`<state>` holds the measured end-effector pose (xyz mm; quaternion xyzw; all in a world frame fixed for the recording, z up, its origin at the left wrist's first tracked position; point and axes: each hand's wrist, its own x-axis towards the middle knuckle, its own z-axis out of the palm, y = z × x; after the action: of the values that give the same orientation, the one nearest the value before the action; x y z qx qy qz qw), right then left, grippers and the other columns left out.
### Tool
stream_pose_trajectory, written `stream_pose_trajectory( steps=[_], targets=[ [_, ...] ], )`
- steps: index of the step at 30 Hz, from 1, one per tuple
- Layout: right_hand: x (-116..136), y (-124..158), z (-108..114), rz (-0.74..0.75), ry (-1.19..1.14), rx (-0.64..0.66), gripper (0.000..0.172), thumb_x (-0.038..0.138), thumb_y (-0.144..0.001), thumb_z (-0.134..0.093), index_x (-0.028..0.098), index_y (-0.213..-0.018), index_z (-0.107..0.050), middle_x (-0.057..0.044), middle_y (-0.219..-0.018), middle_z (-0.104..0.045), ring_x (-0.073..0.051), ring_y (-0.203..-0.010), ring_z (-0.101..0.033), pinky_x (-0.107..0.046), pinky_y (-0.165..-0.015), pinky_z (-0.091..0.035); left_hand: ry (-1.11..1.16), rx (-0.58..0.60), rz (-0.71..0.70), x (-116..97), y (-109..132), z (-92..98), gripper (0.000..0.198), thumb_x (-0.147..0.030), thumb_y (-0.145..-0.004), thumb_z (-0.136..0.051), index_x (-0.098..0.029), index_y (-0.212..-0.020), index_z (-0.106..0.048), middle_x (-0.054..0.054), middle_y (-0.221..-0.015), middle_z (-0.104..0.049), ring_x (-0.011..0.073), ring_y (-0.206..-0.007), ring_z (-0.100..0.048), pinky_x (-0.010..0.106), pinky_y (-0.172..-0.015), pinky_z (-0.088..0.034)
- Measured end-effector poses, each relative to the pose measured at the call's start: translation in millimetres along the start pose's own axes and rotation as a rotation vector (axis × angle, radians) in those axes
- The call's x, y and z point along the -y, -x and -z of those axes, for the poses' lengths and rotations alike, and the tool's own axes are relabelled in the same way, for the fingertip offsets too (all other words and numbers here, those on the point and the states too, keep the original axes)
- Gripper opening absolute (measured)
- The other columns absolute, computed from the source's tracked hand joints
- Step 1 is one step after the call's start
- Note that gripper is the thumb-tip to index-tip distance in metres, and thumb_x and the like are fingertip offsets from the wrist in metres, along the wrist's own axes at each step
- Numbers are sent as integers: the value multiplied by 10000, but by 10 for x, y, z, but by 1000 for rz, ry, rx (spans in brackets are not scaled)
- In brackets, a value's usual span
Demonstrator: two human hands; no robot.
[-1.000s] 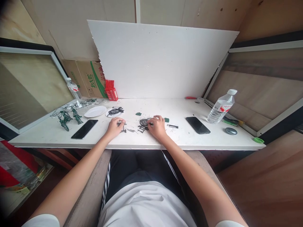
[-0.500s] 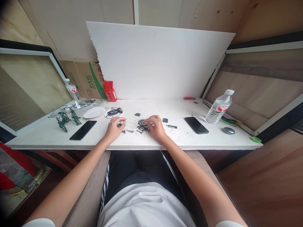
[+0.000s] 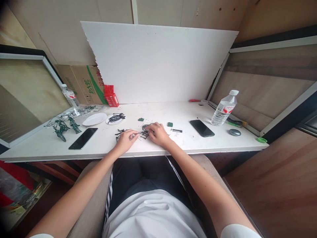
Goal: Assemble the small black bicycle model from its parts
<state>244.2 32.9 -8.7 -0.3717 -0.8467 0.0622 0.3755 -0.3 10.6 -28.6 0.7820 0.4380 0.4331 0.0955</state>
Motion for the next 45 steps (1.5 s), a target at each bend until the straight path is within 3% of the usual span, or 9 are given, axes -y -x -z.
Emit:
stream_pose_trajectory(
  steps=[6, 9, 15, 26, 31, 37, 45],
  targets=[
    [-29, -6, 5, -248, 199, -59, 250, 156, -979, -542, 227, -1051, -770, -103, -984, -817, -349, -1194, -622, -543, -1084, -393, 87, 18, 100, 1, -25, 15, 189, -364, -961, -708, -205, -982, -807, 58, -861, -752, 187, -702, -605, 331, -745, -528],
    [-112, -2, 23, -306, 228, -97, 227, 147, -960, -559, 223, -987, -771, -114, -1000, -817, -362, -1216, -605, -548, -1069, -390, 110, 27, 110, -11, -26, 20, 186, -358, -957, -707, -202, -975, -807, 71, -905, -775, 191, -725, -630, 332, -754, -534],
    [-272, 34, 70, -364, 217, -53, 251, 147, -953, -537, 214, -961, -779, -129, -1011, -802, -381, -1260, -553, -530, -1010, -420, 135, 40, 135, 1, -15, 14, 169, -344, -944, -723, -197, -960, -804, 68, -899, -783, 192, -722, -633, 328, -743, -531],
    [-267, 59, 1, -330, 290, -29, 216, 300, -1000, -615, 215, -980, -812, -150, -1114, -772, -411, -1275, -528, -521, -986, -446, 114, 87, 91, -24, 6, 3, 168, -328, -948, -700, -207, -981, -811, 65, -916, -794, 193, -719, -639, 330, -737, -541],
    [-343, 67, -5, -394, 192, -47, 283, 158, -966, -544, 210, -1084, -796, -122, -1115, -791, -372, -1239, -563, -465, -971, -452, 105, 100, 72, -49, 8, 19, 171, -333, -964, -683, -214, -995, -802, 65, -937, -783, 199, -741, -651, 341, -765, -549],
    [-415, 68, 22, -474, 109, -33, 420, 10, -862, -495, 237, -998, -821, -81, -1111, -801, -348, -1251, -562, -444, -1009, -458, 78, 127, 49, -60, 17, 39, 200, -365, -990, -668, -209, -1009, -791, 71, -950, -763, 195, -747, -656, 345, -801, -542],
    [-612, 99, 336, -286, 145, 73, 195, 223, -952, -661, 234, -1027, -841, -118, -1140, -734, -342, -1199, -559, -453, -1048, -473, 121, 90, 63, -25, 27, 16, 203, -369, -973, -695, -213, -1024, -817, 73, -967, -797, 197, -753, -659, 341, -781, -560]
  ],
)
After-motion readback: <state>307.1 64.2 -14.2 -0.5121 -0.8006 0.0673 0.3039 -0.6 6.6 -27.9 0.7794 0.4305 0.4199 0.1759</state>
